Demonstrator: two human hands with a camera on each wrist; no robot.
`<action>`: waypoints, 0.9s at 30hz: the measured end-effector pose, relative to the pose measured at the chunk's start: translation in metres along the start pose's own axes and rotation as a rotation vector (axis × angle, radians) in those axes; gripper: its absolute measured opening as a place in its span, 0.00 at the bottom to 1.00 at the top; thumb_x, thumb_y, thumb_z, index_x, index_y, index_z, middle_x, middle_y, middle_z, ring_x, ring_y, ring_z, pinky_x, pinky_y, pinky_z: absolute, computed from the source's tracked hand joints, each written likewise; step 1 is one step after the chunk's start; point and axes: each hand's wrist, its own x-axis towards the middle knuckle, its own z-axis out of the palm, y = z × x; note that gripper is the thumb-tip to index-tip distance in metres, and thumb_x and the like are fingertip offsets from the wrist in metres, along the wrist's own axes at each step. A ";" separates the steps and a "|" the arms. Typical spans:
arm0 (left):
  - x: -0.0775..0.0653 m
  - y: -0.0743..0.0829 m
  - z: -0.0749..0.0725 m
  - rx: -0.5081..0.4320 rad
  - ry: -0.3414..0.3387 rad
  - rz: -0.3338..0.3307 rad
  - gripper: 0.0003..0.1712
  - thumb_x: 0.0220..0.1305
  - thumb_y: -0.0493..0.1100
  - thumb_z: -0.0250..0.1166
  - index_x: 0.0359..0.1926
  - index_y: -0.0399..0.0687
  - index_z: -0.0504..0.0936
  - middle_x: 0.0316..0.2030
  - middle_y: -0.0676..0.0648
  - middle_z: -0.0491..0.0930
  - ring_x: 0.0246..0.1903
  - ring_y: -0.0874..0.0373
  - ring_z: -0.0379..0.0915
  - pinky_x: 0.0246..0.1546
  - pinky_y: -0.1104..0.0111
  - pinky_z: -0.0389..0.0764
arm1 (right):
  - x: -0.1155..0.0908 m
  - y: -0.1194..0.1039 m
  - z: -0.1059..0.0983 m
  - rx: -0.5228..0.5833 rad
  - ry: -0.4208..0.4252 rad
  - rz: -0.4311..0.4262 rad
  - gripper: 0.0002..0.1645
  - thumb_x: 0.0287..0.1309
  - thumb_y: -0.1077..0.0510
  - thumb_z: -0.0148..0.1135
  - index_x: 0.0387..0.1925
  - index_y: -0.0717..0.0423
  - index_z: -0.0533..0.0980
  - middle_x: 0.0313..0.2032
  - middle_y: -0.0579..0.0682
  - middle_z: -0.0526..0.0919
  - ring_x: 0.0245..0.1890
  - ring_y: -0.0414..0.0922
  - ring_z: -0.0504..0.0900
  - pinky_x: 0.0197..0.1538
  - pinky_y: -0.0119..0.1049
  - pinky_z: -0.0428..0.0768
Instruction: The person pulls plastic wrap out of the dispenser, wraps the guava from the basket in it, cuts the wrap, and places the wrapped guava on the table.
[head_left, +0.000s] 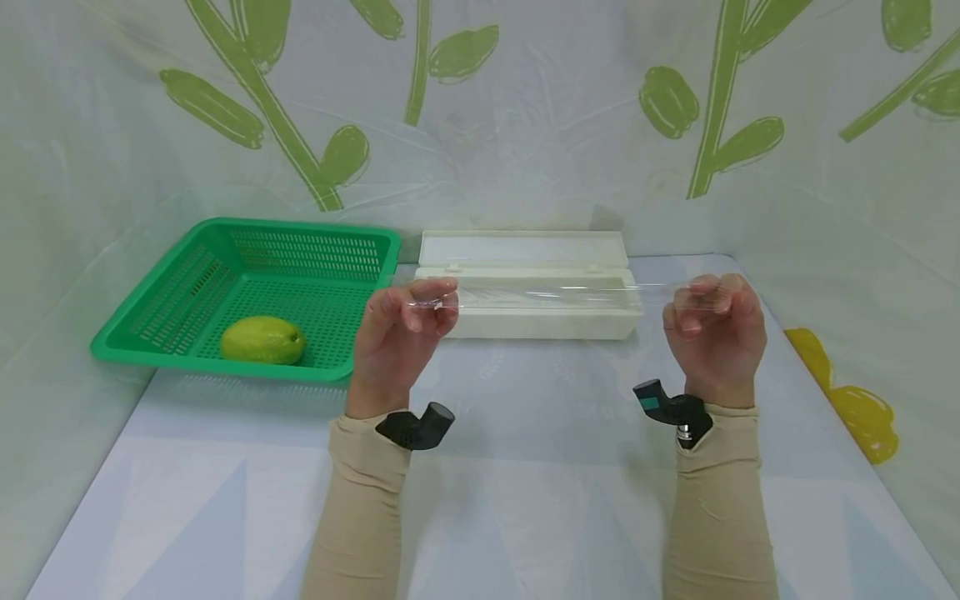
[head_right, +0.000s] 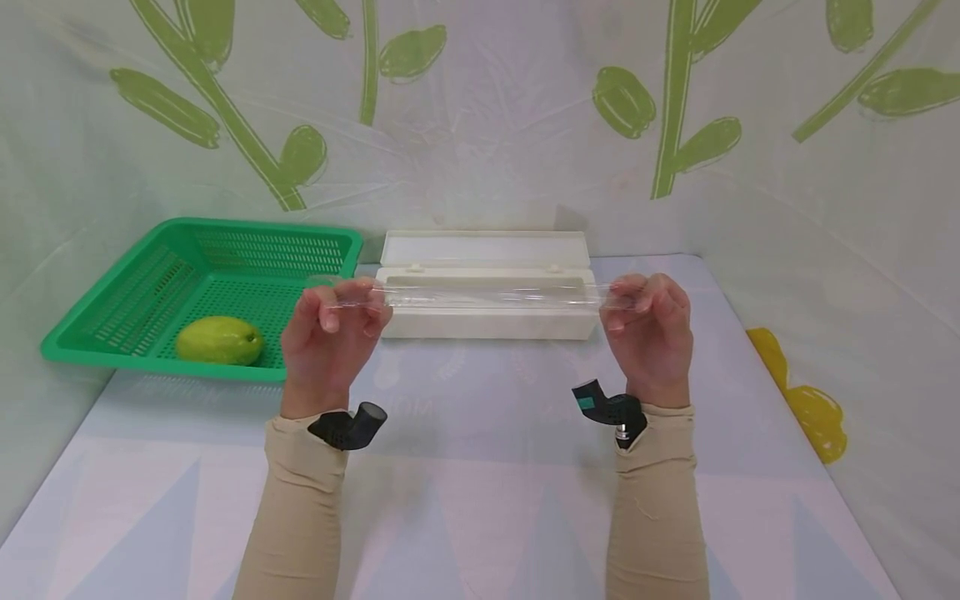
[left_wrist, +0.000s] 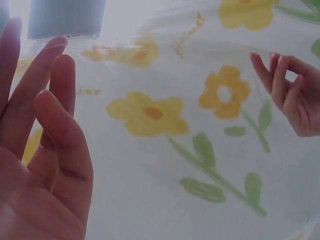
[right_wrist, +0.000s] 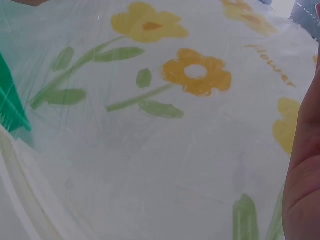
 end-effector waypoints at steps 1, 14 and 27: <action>0.000 0.000 0.000 -0.001 -0.004 0.003 0.18 0.65 0.46 0.51 0.27 0.44 0.83 0.46 0.46 0.78 0.42 0.53 0.69 0.38 0.66 0.63 | 0.000 0.000 0.000 0.003 -0.004 0.001 0.13 0.58 0.65 0.49 0.26 0.76 0.70 0.40 0.70 0.76 0.28 0.56 0.76 0.30 0.38 0.74; 0.000 0.002 0.003 -0.014 -0.031 0.025 0.17 0.65 0.44 0.51 0.28 0.43 0.83 0.47 0.44 0.77 0.44 0.52 0.70 0.40 0.66 0.65 | 0.000 -0.002 0.003 -0.014 -0.025 -0.028 0.13 0.57 0.66 0.48 0.25 0.75 0.70 0.39 0.70 0.76 0.26 0.56 0.77 0.26 0.38 0.73; 0.001 0.003 0.008 -0.057 -0.080 0.036 0.17 0.66 0.43 0.49 0.29 0.43 0.83 0.48 0.44 0.77 0.43 0.52 0.69 0.39 0.67 0.63 | 0.001 -0.002 0.006 0.006 -0.033 -0.035 0.12 0.56 0.66 0.50 0.24 0.76 0.70 0.38 0.71 0.76 0.25 0.57 0.77 0.27 0.39 0.74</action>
